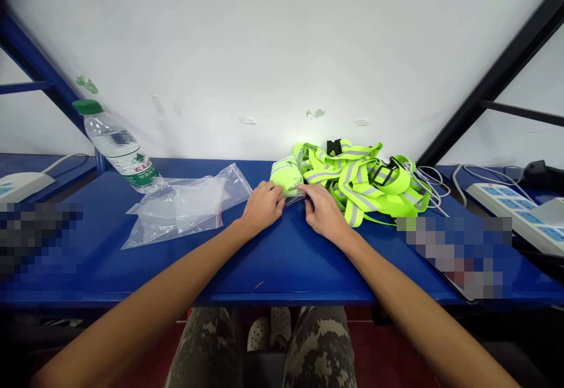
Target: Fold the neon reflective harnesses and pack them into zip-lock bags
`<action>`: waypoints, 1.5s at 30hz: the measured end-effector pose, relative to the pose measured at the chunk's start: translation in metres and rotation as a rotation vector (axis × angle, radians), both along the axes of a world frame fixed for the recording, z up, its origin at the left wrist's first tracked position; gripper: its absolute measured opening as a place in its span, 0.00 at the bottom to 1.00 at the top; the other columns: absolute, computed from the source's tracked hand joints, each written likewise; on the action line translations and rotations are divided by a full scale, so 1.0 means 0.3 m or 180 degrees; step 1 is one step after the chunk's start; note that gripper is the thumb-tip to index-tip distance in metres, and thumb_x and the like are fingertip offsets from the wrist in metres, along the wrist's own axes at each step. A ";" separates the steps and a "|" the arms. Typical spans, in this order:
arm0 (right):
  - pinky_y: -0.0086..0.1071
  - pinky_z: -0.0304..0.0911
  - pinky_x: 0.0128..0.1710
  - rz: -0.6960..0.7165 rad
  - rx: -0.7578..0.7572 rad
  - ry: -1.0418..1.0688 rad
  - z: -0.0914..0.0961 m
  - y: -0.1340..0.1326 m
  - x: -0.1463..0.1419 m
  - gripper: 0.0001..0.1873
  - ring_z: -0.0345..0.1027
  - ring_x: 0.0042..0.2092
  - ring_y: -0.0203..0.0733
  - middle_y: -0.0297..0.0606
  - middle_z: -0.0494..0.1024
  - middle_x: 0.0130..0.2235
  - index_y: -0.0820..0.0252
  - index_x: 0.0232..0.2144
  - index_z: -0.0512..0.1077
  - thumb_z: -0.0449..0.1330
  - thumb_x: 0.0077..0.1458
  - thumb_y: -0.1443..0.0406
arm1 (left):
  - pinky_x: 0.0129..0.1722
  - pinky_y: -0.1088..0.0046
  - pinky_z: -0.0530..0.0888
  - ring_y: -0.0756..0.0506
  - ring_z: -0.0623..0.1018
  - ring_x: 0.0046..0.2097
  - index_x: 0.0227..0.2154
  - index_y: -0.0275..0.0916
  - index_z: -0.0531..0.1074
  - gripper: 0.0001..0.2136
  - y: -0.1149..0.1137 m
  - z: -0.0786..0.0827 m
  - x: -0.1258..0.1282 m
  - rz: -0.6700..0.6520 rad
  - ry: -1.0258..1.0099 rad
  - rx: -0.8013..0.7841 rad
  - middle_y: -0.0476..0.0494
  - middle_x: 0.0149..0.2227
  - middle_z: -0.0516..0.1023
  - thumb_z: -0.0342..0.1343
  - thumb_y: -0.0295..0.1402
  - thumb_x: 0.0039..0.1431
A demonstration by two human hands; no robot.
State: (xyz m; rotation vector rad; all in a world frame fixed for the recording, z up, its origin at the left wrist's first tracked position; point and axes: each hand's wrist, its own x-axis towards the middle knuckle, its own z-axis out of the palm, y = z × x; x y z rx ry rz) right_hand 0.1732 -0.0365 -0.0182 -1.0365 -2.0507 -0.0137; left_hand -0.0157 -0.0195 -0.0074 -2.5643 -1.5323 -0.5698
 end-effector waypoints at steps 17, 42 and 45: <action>0.39 0.74 0.39 -0.0012 -0.0348 0.1650 0.158 0.074 -0.027 0.10 0.76 0.38 0.44 0.39 0.81 0.35 0.57 0.33 0.77 0.62 0.58 0.57 | 0.50 0.67 0.73 0.44 0.79 0.45 0.40 0.39 0.70 0.13 0.012 0.136 -0.068 -0.0595 -0.3334 0.0212 0.42 0.40 0.79 0.63 0.36 0.54; 0.29 0.73 0.29 0.0637 -0.1780 0.3412 0.170 0.059 -0.029 0.16 0.71 0.31 0.35 0.32 0.77 0.29 0.58 0.27 0.76 0.73 0.41 0.55 | 0.41 0.68 0.75 0.42 0.79 0.41 0.34 0.35 0.77 0.11 0.097 0.211 0.010 -0.0938 -0.3402 -0.0679 0.39 0.38 0.82 0.61 0.39 0.56; 0.28 0.72 0.28 0.0573 -0.1876 0.3527 0.175 0.052 -0.033 0.16 0.69 0.30 0.33 0.32 0.76 0.28 0.58 0.25 0.76 0.74 0.39 0.56 | 0.41 0.67 0.75 0.42 0.79 0.42 0.34 0.36 0.77 0.12 0.092 0.204 0.015 -0.0906 -0.3336 -0.0629 0.40 0.39 0.82 0.59 0.41 0.58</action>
